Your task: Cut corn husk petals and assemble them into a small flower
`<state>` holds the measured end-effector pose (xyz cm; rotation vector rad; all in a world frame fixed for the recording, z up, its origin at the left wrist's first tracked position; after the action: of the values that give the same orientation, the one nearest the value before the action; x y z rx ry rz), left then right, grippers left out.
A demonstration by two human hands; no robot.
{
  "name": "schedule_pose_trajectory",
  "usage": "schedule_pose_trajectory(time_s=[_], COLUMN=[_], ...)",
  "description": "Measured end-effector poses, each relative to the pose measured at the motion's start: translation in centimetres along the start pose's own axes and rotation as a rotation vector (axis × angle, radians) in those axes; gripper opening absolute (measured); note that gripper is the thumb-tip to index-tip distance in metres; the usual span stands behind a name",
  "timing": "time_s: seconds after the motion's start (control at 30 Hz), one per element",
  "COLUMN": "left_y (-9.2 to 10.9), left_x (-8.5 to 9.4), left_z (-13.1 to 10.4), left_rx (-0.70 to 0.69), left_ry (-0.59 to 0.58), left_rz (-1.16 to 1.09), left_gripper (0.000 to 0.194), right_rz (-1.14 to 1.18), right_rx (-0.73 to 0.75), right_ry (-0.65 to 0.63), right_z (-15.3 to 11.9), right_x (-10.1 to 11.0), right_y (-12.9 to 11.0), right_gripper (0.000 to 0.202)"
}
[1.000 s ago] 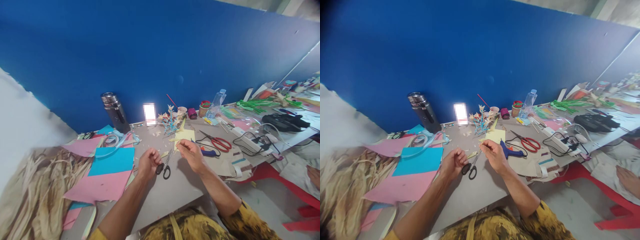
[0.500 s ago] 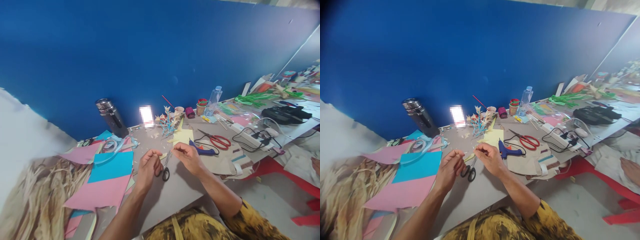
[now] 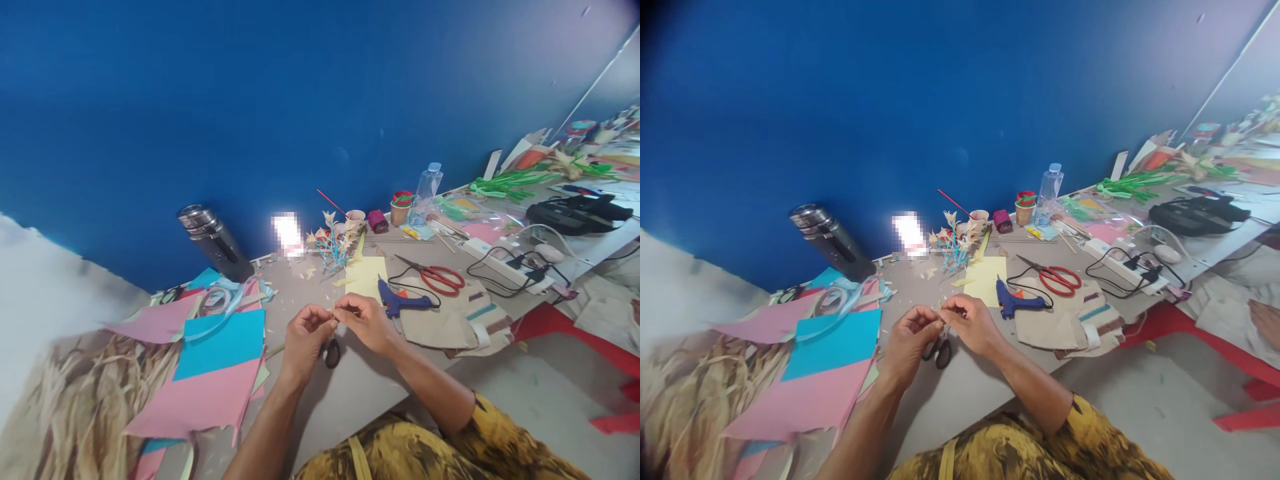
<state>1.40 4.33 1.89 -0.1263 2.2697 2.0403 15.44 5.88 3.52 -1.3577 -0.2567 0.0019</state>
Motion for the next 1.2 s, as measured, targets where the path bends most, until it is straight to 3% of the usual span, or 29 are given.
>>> schedule_pose_trajectory(time_s=[0.23, 0.4, 0.73, 1.03, 1.2], left_y=[-3.1, -4.4, -4.0, -1.1, -0.1], left_x=[1.7, 3.0, 2.6, 1.3, 1.8], left_z=[1.5, 2.2, 2.0, 1.4, 2.1], left_rx=[0.071, 0.091, 0.058, 0.115, 0.096], left_ry=[0.116, 0.187, 0.139, 0.035, 0.062], left_rz=[-0.102, -0.173, -0.259, -0.325, -0.267], left_gripper=[0.034, 0.028, 0.022, 0.036, 0.036], right_rz=[-0.036, -0.118, -0.397, -0.538, -0.514], right_rx=[-0.043, -0.071, 0.136, 0.211, 0.196], right_ry=[-0.001, -0.070, -0.189, -0.231, -0.240], right_z=[-0.3, -2.4, -7.7, -8.0, -7.9], right_x=[0.1, -0.2, -1.1, -2.1, -2.0], right_y=[1.8, 3.5, 4.8, 5.6, 5.5], right_gripper=[0.029, 0.020, 0.015, 0.014, 0.014])
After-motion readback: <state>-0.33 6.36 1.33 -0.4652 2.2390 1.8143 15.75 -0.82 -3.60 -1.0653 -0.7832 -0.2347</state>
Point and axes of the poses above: each hand's wrist, its own z-axis towards the middle knuckle, its own x-axis out of the back of the hand, y = z × x, the point moved 6 cm from there along z, towards the middle knuckle, and after that the axes turned 1 degree about -x, right-handed, at the moved point
